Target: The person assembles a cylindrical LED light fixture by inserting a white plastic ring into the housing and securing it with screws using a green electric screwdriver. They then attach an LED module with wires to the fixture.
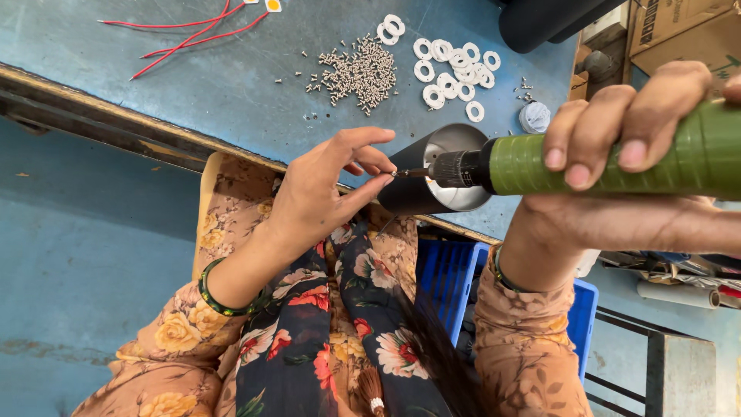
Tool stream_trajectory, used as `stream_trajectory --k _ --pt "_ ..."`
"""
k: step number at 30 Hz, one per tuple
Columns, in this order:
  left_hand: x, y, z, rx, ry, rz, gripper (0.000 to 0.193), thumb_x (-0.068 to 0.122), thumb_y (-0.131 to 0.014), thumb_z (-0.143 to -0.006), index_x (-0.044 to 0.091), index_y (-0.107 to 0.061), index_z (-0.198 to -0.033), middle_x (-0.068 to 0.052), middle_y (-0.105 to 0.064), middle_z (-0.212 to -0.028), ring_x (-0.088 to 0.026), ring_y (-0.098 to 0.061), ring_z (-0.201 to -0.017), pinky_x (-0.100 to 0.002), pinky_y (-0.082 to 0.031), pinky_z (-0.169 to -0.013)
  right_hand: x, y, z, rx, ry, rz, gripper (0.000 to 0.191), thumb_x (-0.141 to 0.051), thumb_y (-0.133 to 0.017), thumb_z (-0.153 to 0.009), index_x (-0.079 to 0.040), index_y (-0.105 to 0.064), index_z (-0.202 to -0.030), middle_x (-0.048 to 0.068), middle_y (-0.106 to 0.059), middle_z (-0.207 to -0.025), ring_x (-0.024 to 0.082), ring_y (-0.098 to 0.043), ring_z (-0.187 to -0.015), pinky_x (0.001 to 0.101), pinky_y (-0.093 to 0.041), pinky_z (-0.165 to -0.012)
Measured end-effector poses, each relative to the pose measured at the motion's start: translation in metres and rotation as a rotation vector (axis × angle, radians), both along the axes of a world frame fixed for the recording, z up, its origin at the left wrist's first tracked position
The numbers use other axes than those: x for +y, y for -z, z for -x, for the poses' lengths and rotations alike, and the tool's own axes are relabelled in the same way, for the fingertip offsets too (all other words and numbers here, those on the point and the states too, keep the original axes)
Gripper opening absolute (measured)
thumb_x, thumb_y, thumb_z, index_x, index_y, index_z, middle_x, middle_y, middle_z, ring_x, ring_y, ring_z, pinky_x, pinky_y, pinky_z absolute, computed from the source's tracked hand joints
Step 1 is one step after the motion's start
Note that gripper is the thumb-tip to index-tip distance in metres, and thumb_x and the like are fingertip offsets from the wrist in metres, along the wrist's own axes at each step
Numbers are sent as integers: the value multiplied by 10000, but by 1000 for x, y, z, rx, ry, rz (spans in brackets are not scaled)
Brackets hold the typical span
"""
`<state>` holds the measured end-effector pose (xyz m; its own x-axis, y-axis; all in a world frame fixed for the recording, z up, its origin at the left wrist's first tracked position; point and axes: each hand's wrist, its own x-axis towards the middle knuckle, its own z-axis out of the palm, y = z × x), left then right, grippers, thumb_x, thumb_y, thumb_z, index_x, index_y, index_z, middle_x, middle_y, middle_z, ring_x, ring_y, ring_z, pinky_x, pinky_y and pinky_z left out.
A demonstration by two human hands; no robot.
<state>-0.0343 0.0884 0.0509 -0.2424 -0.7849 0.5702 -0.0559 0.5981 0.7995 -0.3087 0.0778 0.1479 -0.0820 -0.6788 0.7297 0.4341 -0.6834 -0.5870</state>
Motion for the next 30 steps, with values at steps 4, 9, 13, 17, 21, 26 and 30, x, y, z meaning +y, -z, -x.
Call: stream_trajectory --k 4,9,13,17,21,26,30 --pt "1 1 -1 -26 5 -9 529 63 -783 -959 144 -497 -1397 -2 -755 -1054 -145 -749 -897 -284 -583 -787 5 2 -5 -10 1 -27 1019 -965 -395 -841 -66 -445 -1317 44 -456 -771 166 -471 -463 345 -425 -452" --pt "-1 1 -1 -42 -8 27 532 66 -778 -961 144 -492 -1402 -5 -755 -1056 -157 -747 -910 -287 -584 -791 0 1 -5 18 26 -12 1050 -988 -407 -799 -72 -448 -1312 36 -457 -770 153 -476 -460 342 -428 -444" --pt "-1 -1 0 -45 -6 31 529 55 -772 -964 144 -494 -1406 -12 -759 -1070 -178 -744 -934 -300 -595 -812 3 0 -6 4 19 -23 1046 -985 -397 -811 -72 -443 -1320 39 -458 -767 160 -477 -461 348 -426 -447" --pt "0 -3 -1 -79 -45 84 556 67 -787 -951 132 -491 -1416 -16 -765 -1132 -225 -726 -1011 -326 -597 -870 5 -2 -11 -21 12 -33 980 -931 -403 -848 -60 -462 -1294 42 -464 -759 147 -496 -434 341 -440 -452" --pt "2 -4 -4 -72 -7 91 606 111 -805 -936 96 -466 -1437 -57 -714 -1294 -255 -717 -1146 -341 -590 -962 -3 -7 -4 84 -10 51 855 -925 -476 -817 -86 -461 -978 17 -462 -785 135 -498 -465 333 -465 -473" --pt "3 -8 -6 -131 25 92 577 160 -833 -904 64 -528 -1384 -88 -671 -1320 -295 -675 -1184 -391 -554 -991 -3 -15 21 39 12 83 776 -851 -555 -793 -90 -403 -819 22 -465 -787 133 -509 -461 329 -479 -477" --pt "3 -13 -2 -175 33 166 478 187 -854 -885 73 -605 -1277 -85 -665 -1265 -302 -635 -1186 -416 -532 -1013 6 -20 29 94 84 39 779 -820 -495 -846 -45 -438 -911 56 -449 -758 189 -470 -476 364 -440 -467"
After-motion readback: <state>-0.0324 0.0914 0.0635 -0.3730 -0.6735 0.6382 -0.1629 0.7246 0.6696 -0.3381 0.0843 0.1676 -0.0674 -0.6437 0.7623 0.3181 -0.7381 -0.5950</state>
